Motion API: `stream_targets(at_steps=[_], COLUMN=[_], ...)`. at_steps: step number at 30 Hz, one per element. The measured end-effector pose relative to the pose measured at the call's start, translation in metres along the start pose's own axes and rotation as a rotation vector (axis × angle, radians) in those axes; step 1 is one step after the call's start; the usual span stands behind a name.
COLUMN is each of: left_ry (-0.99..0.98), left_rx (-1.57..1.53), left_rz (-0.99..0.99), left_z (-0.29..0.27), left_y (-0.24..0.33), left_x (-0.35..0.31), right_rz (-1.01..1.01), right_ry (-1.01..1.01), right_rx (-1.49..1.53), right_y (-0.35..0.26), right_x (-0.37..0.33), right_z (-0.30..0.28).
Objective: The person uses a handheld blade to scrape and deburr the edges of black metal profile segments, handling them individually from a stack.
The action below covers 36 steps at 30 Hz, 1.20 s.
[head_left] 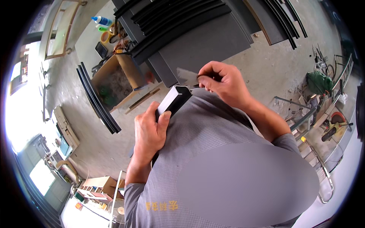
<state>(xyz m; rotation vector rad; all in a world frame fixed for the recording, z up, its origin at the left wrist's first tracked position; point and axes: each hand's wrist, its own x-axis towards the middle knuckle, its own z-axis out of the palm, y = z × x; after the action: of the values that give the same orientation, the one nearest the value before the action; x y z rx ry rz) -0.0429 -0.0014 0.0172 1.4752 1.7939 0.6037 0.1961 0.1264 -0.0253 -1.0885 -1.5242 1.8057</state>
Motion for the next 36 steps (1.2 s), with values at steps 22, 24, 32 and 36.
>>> stream_targets(at_steps=[22,24,32,36], left_ry=[-0.074,-0.070,-0.111,-0.196], left_rx=[-0.142,-0.152,-0.227,-0.315], left_rz=[-0.082,-0.043,-0.005,-0.052], left_z=[0.002,0.004,0.004,0.003], left_y=[-0.011,-0.013,-0.023,-0.030], left_x=[-0.001,-0.002,0.001,0.003], right_rz=[0.003,0.007,-0.134,-0.113], right_ry=[-0.143,-0.139,-0.279,-0.189], right_rx=[0.104,0.175,0.104,0.056], right_y=[0.002,-0.001,-0.012,0.002], right_x=[0.007,0.002,0.000,0.014], right_z=[-0.010,-0.010,-0.010,-0.006])
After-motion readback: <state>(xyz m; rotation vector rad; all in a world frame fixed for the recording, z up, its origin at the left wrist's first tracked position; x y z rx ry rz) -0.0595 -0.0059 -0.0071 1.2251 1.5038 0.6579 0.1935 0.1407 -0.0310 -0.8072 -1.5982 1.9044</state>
